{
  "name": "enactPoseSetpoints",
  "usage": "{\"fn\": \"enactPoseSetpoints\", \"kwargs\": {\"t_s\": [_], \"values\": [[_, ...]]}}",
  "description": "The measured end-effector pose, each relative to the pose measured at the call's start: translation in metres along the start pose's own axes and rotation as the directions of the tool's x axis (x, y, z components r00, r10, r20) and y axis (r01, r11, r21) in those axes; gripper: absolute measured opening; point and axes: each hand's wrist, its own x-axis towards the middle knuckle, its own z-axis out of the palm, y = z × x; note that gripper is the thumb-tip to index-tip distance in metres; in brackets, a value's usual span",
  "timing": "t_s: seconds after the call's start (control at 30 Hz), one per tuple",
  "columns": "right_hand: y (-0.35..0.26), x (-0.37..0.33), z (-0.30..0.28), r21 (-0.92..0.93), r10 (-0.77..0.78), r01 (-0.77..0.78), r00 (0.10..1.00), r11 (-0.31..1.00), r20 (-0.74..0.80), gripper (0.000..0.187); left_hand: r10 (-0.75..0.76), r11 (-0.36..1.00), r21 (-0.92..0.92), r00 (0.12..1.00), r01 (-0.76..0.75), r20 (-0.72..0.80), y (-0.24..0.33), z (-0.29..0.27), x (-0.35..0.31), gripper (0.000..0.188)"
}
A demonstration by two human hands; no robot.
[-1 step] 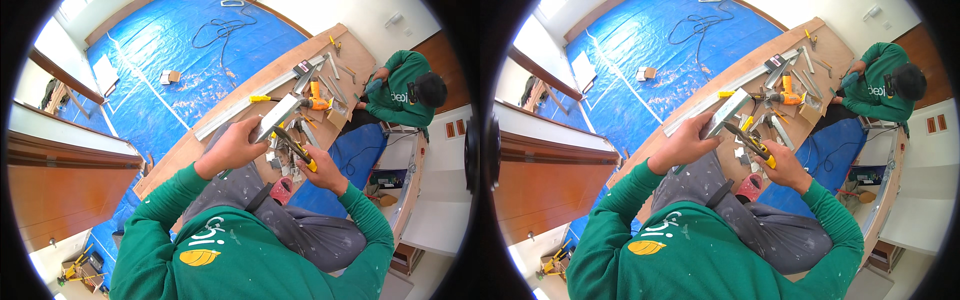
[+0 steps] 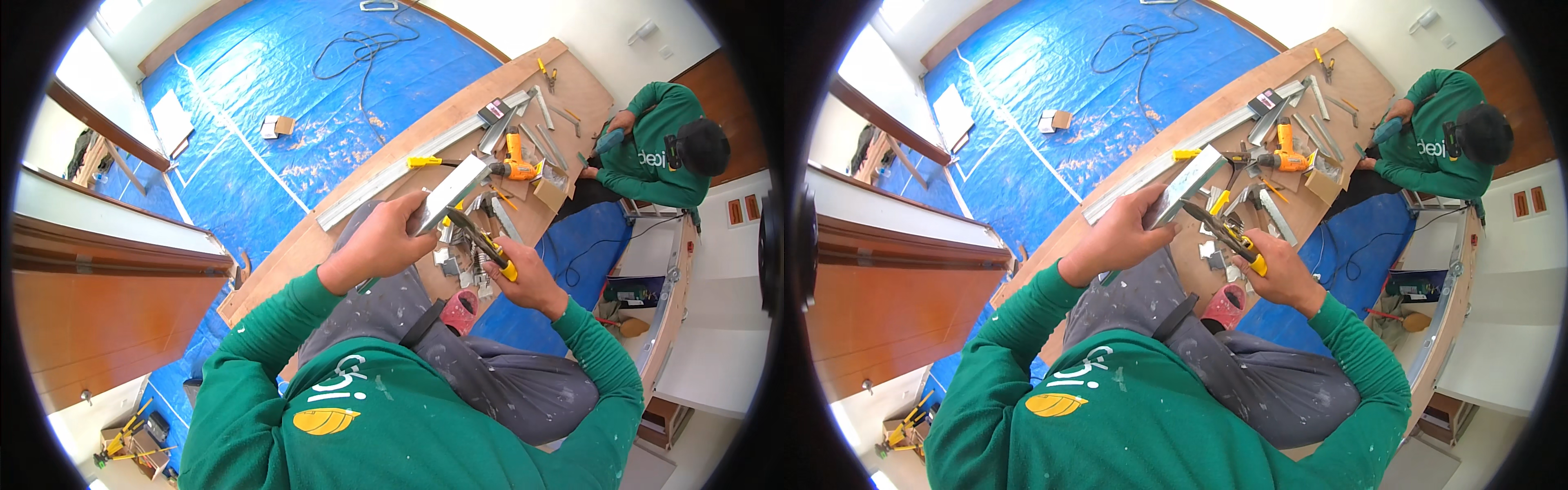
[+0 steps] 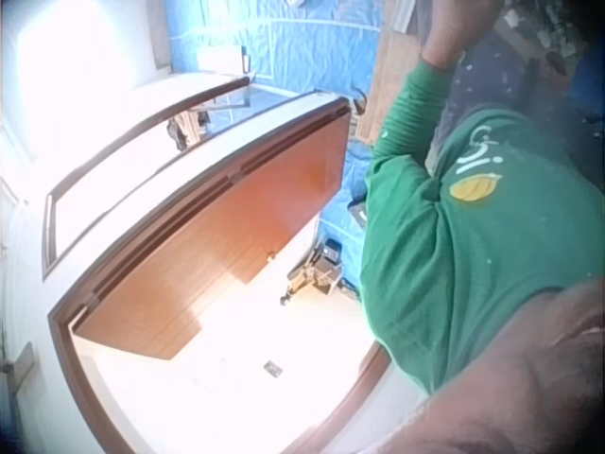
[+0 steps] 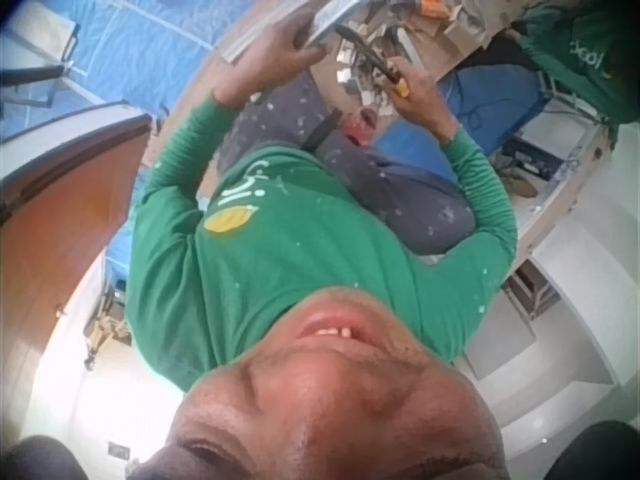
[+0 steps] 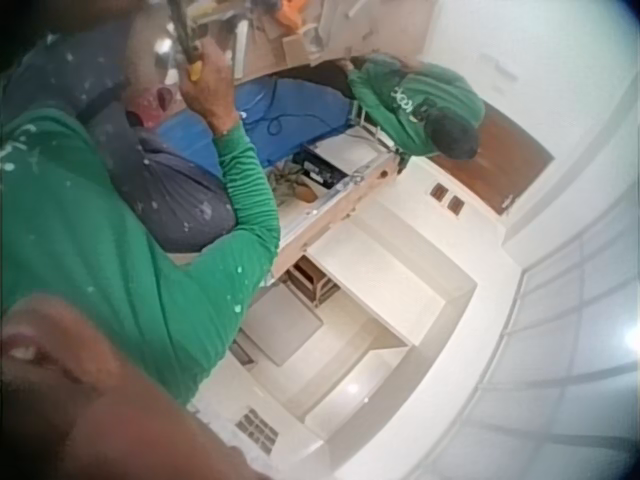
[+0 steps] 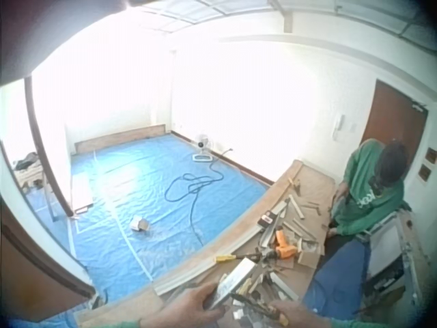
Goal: The person sits on the floor and assembles small metal frame components. They use a hammer to tap pieces together and a utility knife to trim or adjust parts. The person repeatedly picks up, aligns, and secures metal pieces into rectangular frames.
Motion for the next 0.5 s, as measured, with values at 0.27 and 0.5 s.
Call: {"fn": "enactPoseSetpoints", "kwargs": {"t_s": [0.27, 0.5], "values": [[0.007, 0.006, 0.002, -0.024, -0.021, 0.020, 0.998, 1.000, -0.059, 0.030, 0.010, 0.994, 0.108, 1.000, -0.012, 0.015, 0.002, -0.001, 0.010, 0.039], [0.016, 0.007, 0.008, -0.024, -0.054, 0.052, 0.992, 0.998, -0.118, 0.032, 0.009, 0.996, 0.091, 1.000, -0.009, 0.004, -0.001, 0.005, 0.012, 0.037]]}}
